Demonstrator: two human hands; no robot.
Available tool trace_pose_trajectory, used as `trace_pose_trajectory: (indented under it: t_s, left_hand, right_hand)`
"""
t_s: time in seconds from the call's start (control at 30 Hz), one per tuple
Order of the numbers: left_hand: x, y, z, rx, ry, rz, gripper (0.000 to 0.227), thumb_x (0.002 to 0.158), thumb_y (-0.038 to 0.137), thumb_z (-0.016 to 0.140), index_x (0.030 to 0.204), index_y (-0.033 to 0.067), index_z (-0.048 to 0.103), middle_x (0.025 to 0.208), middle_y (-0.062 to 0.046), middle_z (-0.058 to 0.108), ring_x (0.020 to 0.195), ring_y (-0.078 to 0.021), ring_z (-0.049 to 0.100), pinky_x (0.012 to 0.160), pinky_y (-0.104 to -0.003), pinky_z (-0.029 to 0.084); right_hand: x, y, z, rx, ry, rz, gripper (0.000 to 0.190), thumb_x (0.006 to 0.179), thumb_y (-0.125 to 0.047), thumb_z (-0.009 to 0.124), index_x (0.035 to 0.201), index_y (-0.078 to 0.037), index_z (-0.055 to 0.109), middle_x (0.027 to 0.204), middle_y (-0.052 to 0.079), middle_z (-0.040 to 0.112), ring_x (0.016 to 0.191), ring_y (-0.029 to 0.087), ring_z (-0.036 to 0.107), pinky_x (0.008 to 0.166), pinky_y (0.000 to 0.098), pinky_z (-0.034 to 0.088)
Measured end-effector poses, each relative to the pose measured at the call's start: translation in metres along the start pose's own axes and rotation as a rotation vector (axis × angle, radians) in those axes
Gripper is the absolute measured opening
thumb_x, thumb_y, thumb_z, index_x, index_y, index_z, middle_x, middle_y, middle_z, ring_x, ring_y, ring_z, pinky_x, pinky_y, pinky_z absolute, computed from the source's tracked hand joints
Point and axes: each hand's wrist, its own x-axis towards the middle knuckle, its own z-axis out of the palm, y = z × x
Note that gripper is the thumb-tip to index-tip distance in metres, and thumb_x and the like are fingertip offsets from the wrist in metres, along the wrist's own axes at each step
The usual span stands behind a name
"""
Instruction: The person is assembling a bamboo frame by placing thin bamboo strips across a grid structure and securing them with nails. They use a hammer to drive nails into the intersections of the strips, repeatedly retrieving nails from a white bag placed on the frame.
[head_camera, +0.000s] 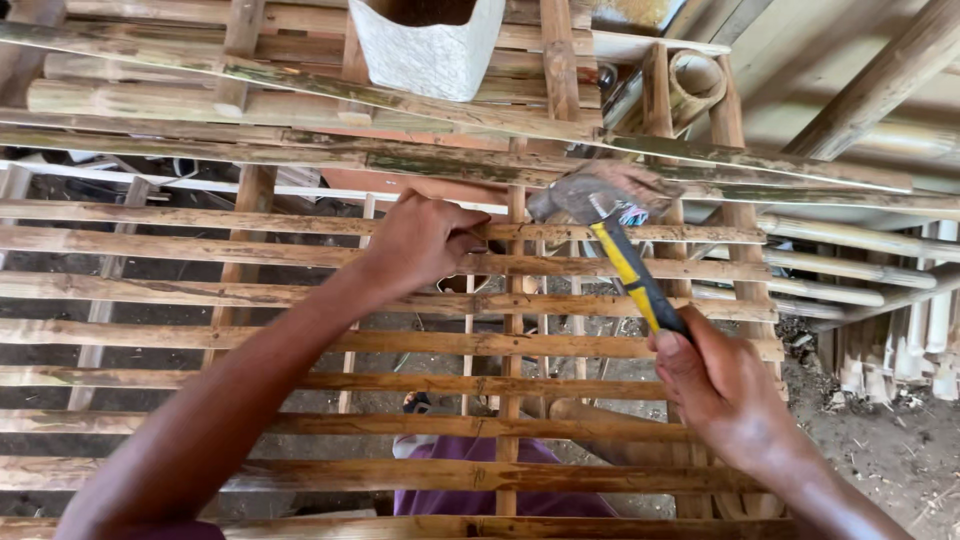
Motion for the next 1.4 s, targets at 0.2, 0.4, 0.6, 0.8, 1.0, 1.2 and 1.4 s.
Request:
trace_pose_trajectory:
  t_s: [0.2, 0.4, 0.6, 0.8, 1.0, 1.2, 1.4]
  left_hand:
    - [-0.005, 0.005, 0.013, 0.107, 0.039, -0.198, 0.015, 0.091, 0.028, 0.074, 0.100, 0.0186, 0.080, 0.076, -0.004, 0.076, 0.064, -0.0196, 0.070, 0.099, -0.053, 0.045]
    - [-0.003, 0.008, 0.010, 0.080, 0.012, -0.229, 0.019, 0.087, 0.028, 0.073, 0.103, 0.0189, 0.081, 0.081, -0.002, 0.078, 0.072, -0.0188, 0.074, 0.108, -0.055, 0.040]
    - [0.001, 0.013, 0.000, 0.097, -0.033, -0.247, 0.027, 0.085, 0.025, 0.073, 0.111, 0.0175, 0.078, 0.089, -0.007, 0.076, 0.080, -0.0225, 0.072, 0.107, -0.052, 0.041]
    - [0.004, 0.009, 0.004, 0.054, -0.109, -0.310, 0.023, 0.095, 0.020, 0.064, 0.115, 0.0192, 0.076, 0.079, -0.007, 0.078, 0.071, -0.0216, 0.075, 0.115, -0.051, 0.039]
    - [-0.006, -0.002, 0.010, 0.000, 0.063, -0.150, 0.022, 0.082, 0.015, 0.072, 0.103, 0.0141, 0.080, 0.087, -0.006, 0.077, 0.077, -0.0223, 0.074, 0.102, -0.047, 0.051]
    - [0.006, -0.006, 0.014, 0.067, 0.036, -0.138, 0.012, 0.087, 0.012, 0.070, 0.095, 0.0119, 0.080, 0.079, -0.006, 0.078, 0.073, -0.0203, 0.075, 0.110, -0.051, 0.044]
    - [0.002, 0.005, 0.006, -0.108, -0.091, -0.290, 0.027, 0.090, 0.008, 0.064, 0.114, 0.0175, 0.075, 0.087, -0.004, 0.076, 0.061, -0.0182, 0.070, 0.074, -0.042, 0.062]
  right_hand:
    - [0.023, 0.012, 0.014, -0.125, -0.140, 0.152, 0.043, 0.102, -0.047, 0.036, 0.098, -0.010, 0.056, 0.050, 0.007, 0.052, 0.032, 0.016, 0.043, 0.028, 0.0357, 0.037]
    - [0.004, -0.006, -0.018, 0.066, 0.018, -0.104, 0.035, 0.101, -0.037, 0.040, 0.106, -0.004, 0.052, 0.067, 0.004, 0.059, 0.040, 0.011, 0.049, 0.028, 0.0299, 0.043]
    - [0.029, -0.066, -0.009, 0.046, -0.087, 0.069, 0.032, 0.113, -0.034, 0.040, 0.106, -0.006, 0.053, 0.067, 0.005, 0.053, 0.048, 0.014, 0.047, 0.041, 0.0316, 0.044]
    - [0.005, -0.035, -0.048, 1.137, 0.122, 0.163, 0.027, 0.110, -0.027, 0.040, 0.116, -0.006, 0.054, 0.081, 0.000, 0.053, 0.060, 0.009, 0.050, 0.052, 0.0235, 0.048]
    - [0.020, -0.006, -0.011, -0.258, 0.011, -0.096, 0.030, 0.096, -0.031, 0.051, 0.112, -0.006, 0.058, 0.073, 0.006, 0.059, 0.058, 0.017, 0.059, 0.046, 0.0296, 0.053]
    - [0.025, 0.001, -0.035, 1.099, -0.068, -0.226, 0.035, 0.111, -0.042, 0.047, 0.110, -0.007, 0.055, 0.074, 0.000, 0.057, 0.056, 0.010, 0.054, 0.047, 0.0270, 0.048]
    - [0.030, -0.031, -0.017, -0.013, -0.094, 0.231, 0.050, 0.106, -0.053, 0.035, 0.104, -0.007, 0.054, 0.062, 0.005, 0.049, 0.045, 0.018, 0.047, 0.037, 0.0354, 0.047]
